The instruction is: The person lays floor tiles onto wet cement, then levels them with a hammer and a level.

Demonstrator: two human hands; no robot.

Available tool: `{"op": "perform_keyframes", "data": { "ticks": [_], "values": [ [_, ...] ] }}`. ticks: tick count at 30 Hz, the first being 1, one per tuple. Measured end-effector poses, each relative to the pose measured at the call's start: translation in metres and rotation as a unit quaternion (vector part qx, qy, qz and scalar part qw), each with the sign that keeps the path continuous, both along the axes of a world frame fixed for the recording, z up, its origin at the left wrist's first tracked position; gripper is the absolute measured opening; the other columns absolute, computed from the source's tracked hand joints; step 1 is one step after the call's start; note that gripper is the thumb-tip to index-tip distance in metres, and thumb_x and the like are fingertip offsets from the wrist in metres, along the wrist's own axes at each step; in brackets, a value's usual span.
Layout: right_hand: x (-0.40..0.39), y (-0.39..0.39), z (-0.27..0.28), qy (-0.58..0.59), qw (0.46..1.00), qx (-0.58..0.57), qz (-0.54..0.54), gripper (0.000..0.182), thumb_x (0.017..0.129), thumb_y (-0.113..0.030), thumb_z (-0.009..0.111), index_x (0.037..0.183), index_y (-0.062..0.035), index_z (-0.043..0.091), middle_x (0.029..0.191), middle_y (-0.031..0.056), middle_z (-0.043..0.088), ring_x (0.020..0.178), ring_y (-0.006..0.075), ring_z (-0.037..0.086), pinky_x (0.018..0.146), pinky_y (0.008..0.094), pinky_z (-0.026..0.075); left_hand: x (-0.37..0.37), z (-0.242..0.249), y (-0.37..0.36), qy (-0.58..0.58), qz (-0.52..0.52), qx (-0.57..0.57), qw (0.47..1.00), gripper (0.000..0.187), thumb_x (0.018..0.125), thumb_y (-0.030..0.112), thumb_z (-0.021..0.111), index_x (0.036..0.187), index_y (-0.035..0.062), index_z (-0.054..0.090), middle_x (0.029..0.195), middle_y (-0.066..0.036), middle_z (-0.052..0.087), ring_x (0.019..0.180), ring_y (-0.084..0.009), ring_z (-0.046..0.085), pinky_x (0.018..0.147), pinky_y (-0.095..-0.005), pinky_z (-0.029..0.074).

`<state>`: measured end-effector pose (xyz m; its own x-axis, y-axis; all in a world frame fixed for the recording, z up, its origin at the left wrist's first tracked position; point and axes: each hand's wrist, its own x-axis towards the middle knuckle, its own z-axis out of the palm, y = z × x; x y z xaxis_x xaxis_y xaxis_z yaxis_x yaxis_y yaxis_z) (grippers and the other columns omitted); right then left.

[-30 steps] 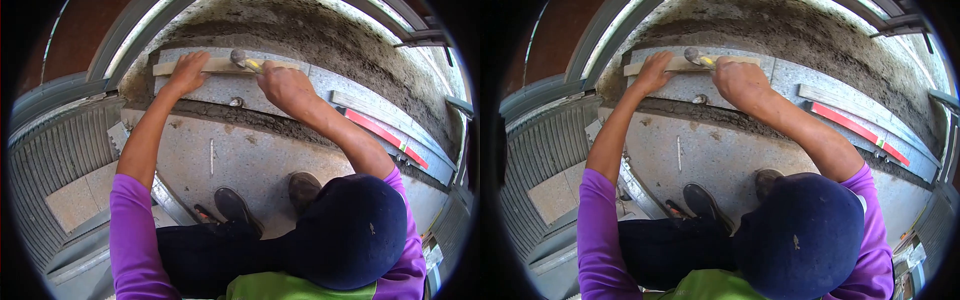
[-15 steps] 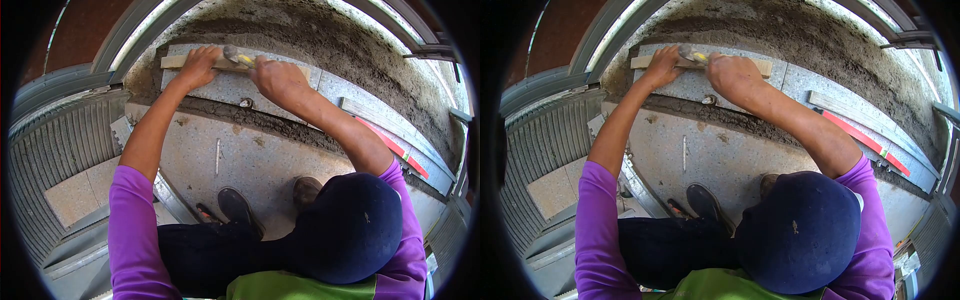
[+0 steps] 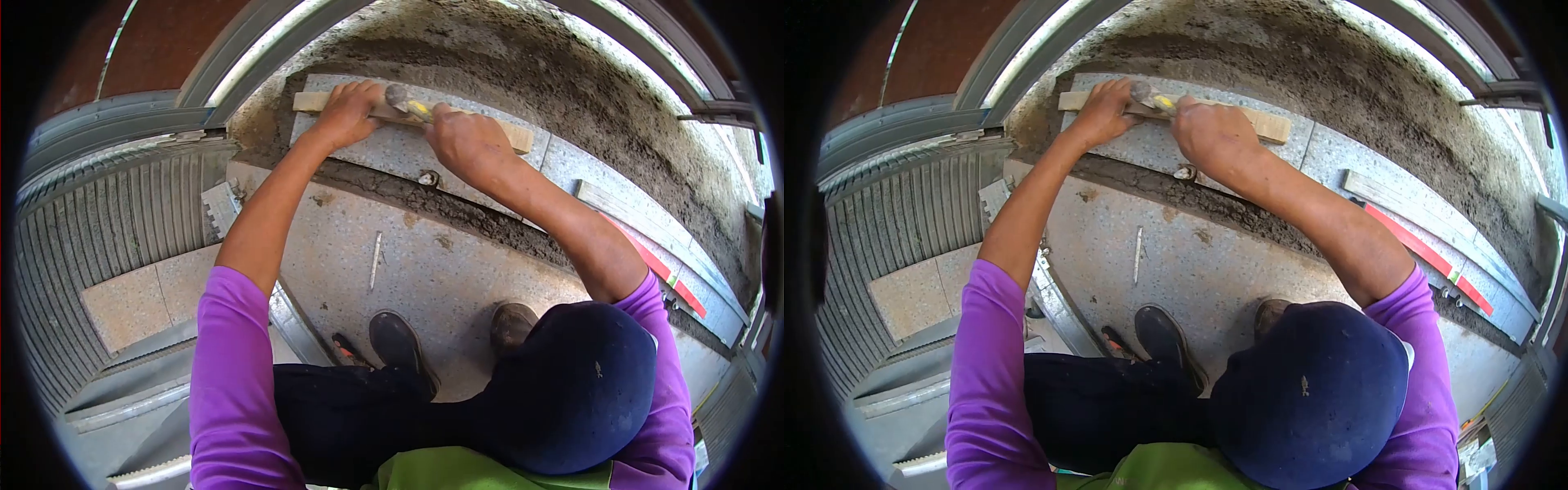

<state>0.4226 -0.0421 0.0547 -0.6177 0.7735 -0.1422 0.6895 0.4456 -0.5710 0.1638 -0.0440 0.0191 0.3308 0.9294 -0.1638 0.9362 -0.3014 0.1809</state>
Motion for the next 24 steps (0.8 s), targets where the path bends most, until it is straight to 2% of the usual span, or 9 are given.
{"op": "perform_keyframes", "data": {
  "ticks": [5, 8, 11, 14, 17, 20, 22, 24],
  "values": [
    [0.002, 0.003, 0.003, -0.004, 1.000, 0.004, -0.006, 0.028, 0.099, -0.026, 0.051, 0.100, 0.0021, 0.054, 0.083, 0.0263, 0.070, 0.079, 0.0439, 0.069, 0.071, 0.0537, 0.055, -0.004, 0.000, 0.014, -0.020, -0.028, -0.019, 0.999, 0.052, 0.078, 0.013, 0.073, 0.127, 0.0120, 0.055, 0.128, -0.011, 0.060, 0.129, -0.0329, 0.049, 0.108, -0.0455, 0.035],
    [-0.002, 0.005, 0.006, -0.009, 1.000, 0.006, -0.002, 0.028, 0.099, -0.027, 0.051, 0.099, 0.0018, 0.054, 0.082, 0.0262, 0.070, 0.079, 0.0443, 0.069, 0.071, 0.0542, 0.055, -0.003, 0.001, 0.015, -0.006, -0.022, -0.035, 0.999, 0.054, 0.078, 0.013, 0.074, 0.128, 0.0117, 0.054, 0.130, -0.010, 0.059, 0.129, -0.0325, 0.049, 0.109, -0.0460, 0.034],
    [-0.007, 0.004, 0.004, -0.010, 0.999, 0.050, -0.002, 0.021, 0.097, -0.017, 0.048, 0.093, 0.0006, 0.059, 0.076, 0.0227, 0.070, 0.072, 0.0406, 0.071, 0.065, 0.0496, 0.057, -0.006, 0.004, 0.014, 0.012, -0.025, -0.032, 0.999, 0.054, 0.078, 0.016, 0.074, 0.130, 0.0115, 0.059, 0.138, -0.011, 0.054, 0.131, -0.0345, 0.045, 0.112, -0.0456, 0.031],
    [-0.009, 0.003, 0.005, -0.022, 0.999, 0.043, 0.003, 0.023, 0.097, -0.019, 0.048, 0.092, 0.0011, 0.058, 0.076, 0.0230, 0.070, 0.071, 0.0407, 0.071, 0.063, 0.0497, 0.057, -0.022, -0.004, 0.013, 0.024, 0.011, -0.009, 1.000, 0.052, 0.080, 0.018, 0.075, 0.129, 0.0108, 0.061, 0.141, -0.011, 0.053, 0.133, -0.0332, 0.044, 0.113, -0.0449, 0.031],
    [-0.015, 0.005, 0.013, 0.004, 0.999, 0.037, 0.007, 0.023, 0.097, -0.020, 0.049, 0.094, 0.0015, 0.057, 0.075, 0.0233, 0.070, 0.070, 0.0407, 0.071, 0.062, 0.0499, 0.057, -0.023, -0.008, 0.012, 0.023, 0.012, 0.001, 1.000, 0.053, 0.080, 0.020, 0.075, 0.129, 0.0109, 0.056, 0.131, -0.010, 0.057, 0.128, -0.0316, 0.049, 0.109, -0.0480, 0.032],
    [-0.026, 0.007, 0.035, 0.019, 1.000, 0.018, 0.015, 0.023, 0.097, -0.020, 0.049, 0.095, 0.0018, 0.057, 0.076, 0.0240, 0.070, 0.069, 0.0406, 0.071, 0.063, 0.0498, 0.057, -0.019, -0.002, 0.010, 0.072, 0.012, -0.020, 0.997, 0.049, 0.080, 0.023, 0.074, 0.126, 0.0111, 0.062, 0.131, -0.010, 0.056, 0.128, -0.0312, 0.048, 0.108, -0.0470, 0.033],
    [-0.034, 0.008, 0.042, 0.034, 0.999, 0.022, 0.015, 0.023, 0.097, -0.019, 0.048, 0.096, 0.0018, 0.057, 0.077, 0.0241, 0.070, 0.071, 0.0405, 0.071, 0.064, 0.0496, 0.057, -0.027, -0.015, 0.011, 0.081, 0.001, -0.016, 0.997, 0.046, 0.080, 0.022, 0.073, 0.124, 0.0115, 0.065, 0.130, -0.009, 0.056, 0.127, -0.0304, 0.048, 0.106, -0.0459, 0.033],
    [-0.037, 0.009, 0.031, 0.025, 1.000, 0.011, 0.012, 0.025, 0.099, -0.022, 0.048, 0.097, 0.0018, 0.056, 0.079, 0.0246, 0.070, 0.073, 0.0419, 0.070, 0.065, 0.0507, 0.056, -0.029, -0.020, 0.012, 0.079, -0.010, -0.017, 0.997, 0.044, 0.079, 0.022, 0.072, 0.122, 0.0115, 0.067, 0.129, -0.009, 0.055, 0.126, -0.0298, 0.048, 0.105, -0.0450, 0.034]
  ]
}}
